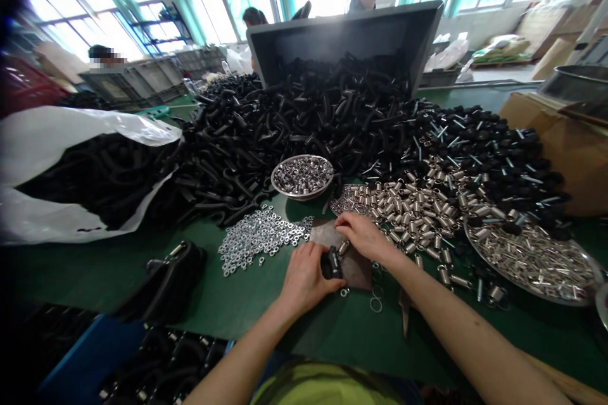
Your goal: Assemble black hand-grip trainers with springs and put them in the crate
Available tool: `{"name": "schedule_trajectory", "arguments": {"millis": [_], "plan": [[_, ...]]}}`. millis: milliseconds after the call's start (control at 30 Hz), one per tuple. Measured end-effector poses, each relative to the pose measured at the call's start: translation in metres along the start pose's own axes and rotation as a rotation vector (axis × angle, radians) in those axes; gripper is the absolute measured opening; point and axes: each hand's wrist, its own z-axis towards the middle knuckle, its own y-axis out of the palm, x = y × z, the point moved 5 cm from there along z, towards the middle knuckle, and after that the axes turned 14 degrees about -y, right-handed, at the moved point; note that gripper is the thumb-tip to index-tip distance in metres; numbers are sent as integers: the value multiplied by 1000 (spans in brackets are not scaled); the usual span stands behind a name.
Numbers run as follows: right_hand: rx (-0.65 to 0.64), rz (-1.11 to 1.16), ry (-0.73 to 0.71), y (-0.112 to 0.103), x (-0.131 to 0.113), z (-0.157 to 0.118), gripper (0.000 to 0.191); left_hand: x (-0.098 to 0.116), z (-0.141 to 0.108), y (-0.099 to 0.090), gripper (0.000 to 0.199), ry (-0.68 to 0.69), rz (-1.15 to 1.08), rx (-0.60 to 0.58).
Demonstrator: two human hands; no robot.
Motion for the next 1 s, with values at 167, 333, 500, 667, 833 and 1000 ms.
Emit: {"name": "schedule_trajectory", "arguments": {"millis": [167, 333, 500, 667, 833, 1000], "plan": [[18, -31, -56, 14, -24, -20, 13, 2, 1, -1, 58, 4, 7, -18], [33, -174, -79, 26, -48, -27, 16, 2, -1, 1, 54, 27, 3, 13], [18, -241, -63, 24, -46, -32, 19, 2, -5, 1, 67, 78, -40, 37], [45, -326, 85, -8, 19, -20, 19, 3, -6, 2, 68, 109, -5, 20], [25, -388, 199, -18, 66, -7, 17, 5, -6, 2, 66, 105, 38, -4], [52, -342, 248, -15, 72, -5, 11, 4, -4, 1, 65, 57, -29, -22]]}}
